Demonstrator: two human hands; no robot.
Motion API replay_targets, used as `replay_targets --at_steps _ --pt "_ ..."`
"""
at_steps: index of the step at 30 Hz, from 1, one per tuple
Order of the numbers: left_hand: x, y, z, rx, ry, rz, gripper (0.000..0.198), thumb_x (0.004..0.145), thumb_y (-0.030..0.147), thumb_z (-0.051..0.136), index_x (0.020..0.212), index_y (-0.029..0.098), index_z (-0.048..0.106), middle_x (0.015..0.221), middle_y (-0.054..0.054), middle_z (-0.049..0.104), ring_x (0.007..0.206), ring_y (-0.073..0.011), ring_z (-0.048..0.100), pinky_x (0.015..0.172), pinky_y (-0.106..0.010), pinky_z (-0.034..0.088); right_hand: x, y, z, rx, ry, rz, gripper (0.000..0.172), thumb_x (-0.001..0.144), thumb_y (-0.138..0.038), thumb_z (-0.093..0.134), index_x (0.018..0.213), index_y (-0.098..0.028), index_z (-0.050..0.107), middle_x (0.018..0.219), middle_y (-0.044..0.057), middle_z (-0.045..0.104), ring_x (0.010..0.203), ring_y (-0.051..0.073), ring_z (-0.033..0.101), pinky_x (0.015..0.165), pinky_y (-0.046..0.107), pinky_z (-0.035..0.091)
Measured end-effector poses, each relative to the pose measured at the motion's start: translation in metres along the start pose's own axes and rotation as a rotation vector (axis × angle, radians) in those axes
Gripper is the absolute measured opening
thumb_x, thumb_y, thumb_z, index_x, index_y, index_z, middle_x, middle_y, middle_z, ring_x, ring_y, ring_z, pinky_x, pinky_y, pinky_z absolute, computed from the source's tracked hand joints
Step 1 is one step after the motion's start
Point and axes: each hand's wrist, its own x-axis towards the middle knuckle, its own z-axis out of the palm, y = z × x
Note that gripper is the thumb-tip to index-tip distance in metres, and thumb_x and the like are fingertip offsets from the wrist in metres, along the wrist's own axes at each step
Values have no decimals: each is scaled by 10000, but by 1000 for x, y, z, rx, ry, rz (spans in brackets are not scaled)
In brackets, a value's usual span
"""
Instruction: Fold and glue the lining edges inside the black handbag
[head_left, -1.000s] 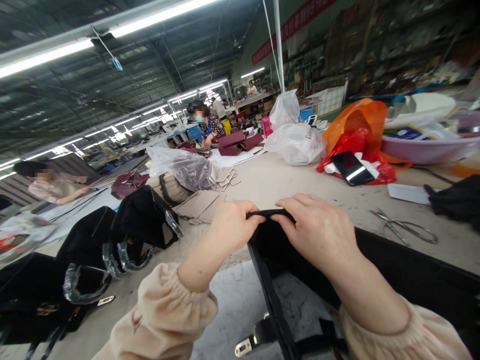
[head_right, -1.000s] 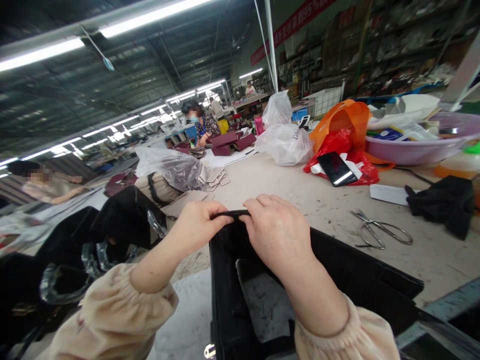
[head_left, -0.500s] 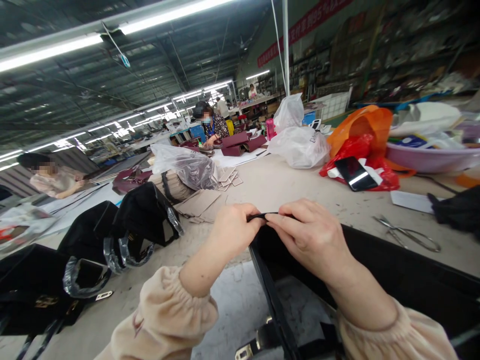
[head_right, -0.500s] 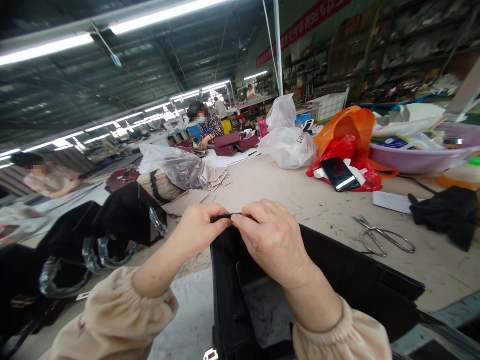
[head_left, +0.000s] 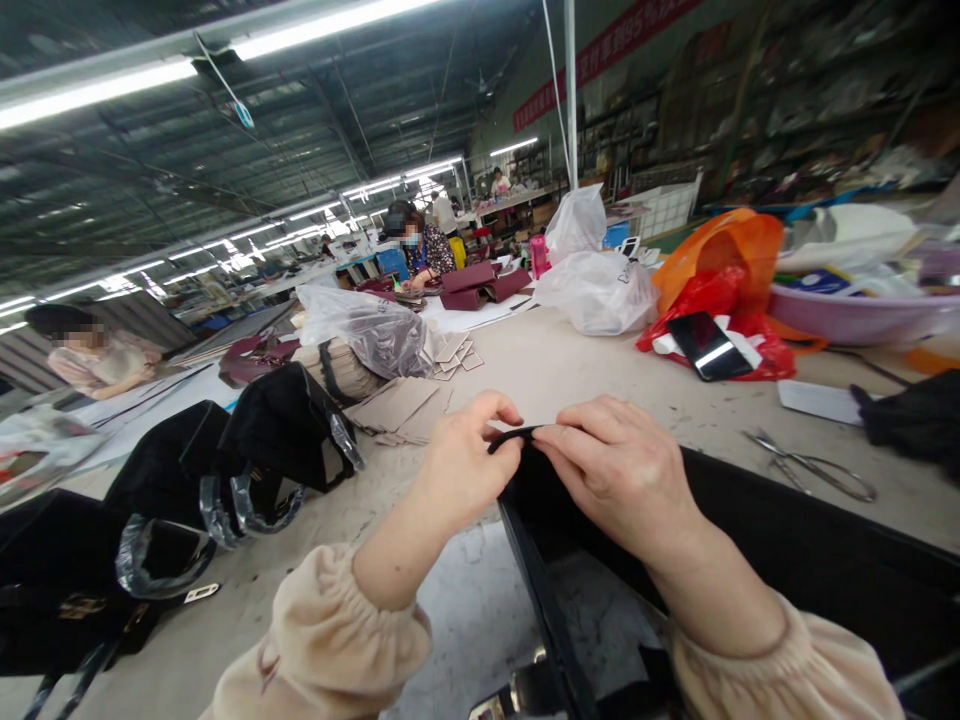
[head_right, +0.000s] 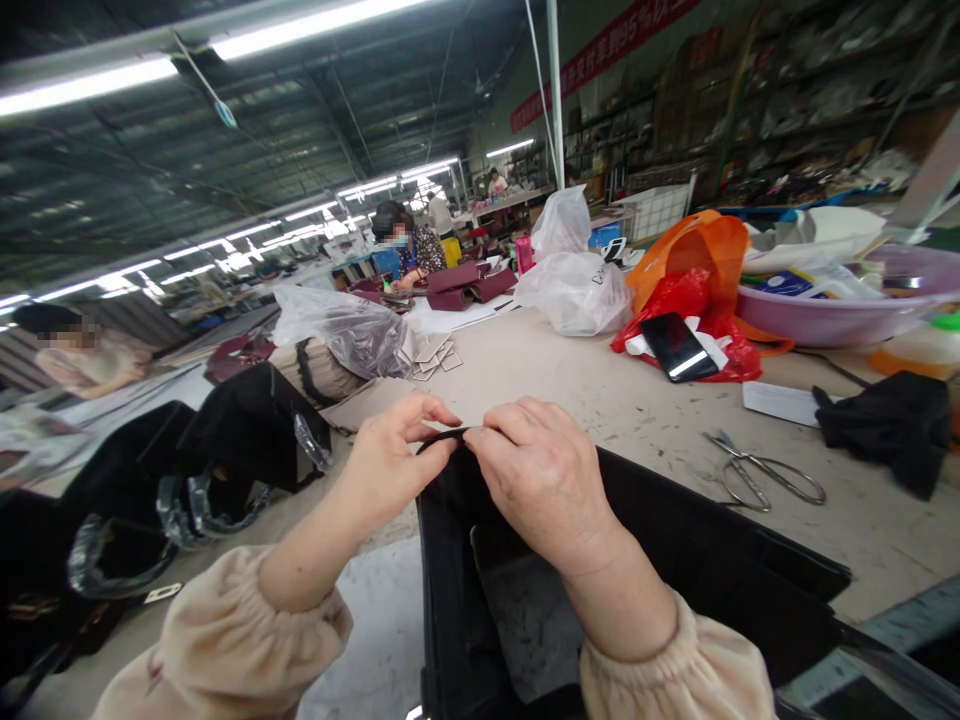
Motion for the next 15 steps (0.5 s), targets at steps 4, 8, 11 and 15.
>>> replay_targets --at_steps 4,8,11,15 --pt "0 -2 -1 -7 33 123 102 716 106 578 773 191 573 858 7 652 793 -122 628 774 -240 503 -1 3 -1 37 15 -17 98 838 -196 592 871 -207 684 844 35 637 772 162 521 729 308 391" --pt "1 -3 -4 62 37 198 109 711 86 597 751 188 598 845 -2 662 801 -131 626 799 -259 496 -2 4 0 44 13 -38 130 839 -183 591 920 -221 685 845 29 639 764 157 517 720 304 387" --pt "1 -3 -6 102 56 271 135 711 70 599 758 192 633 870 -10 666 827 -135 625 810 -261 489 -2 2 -1 33 3 -35 133 844 -184 583 921 -216 686 828 31 636 762 157 519 724 304 386" --pt "1 0 -7 154 78 333 136 721 78 598 758 191 662 907 -22 661 829 -127 626 807 -249 487 0 1 -2 32 5 -26 127 852 -188 572 902 -214 686 818 33 636 760 156 528 728 301 387"
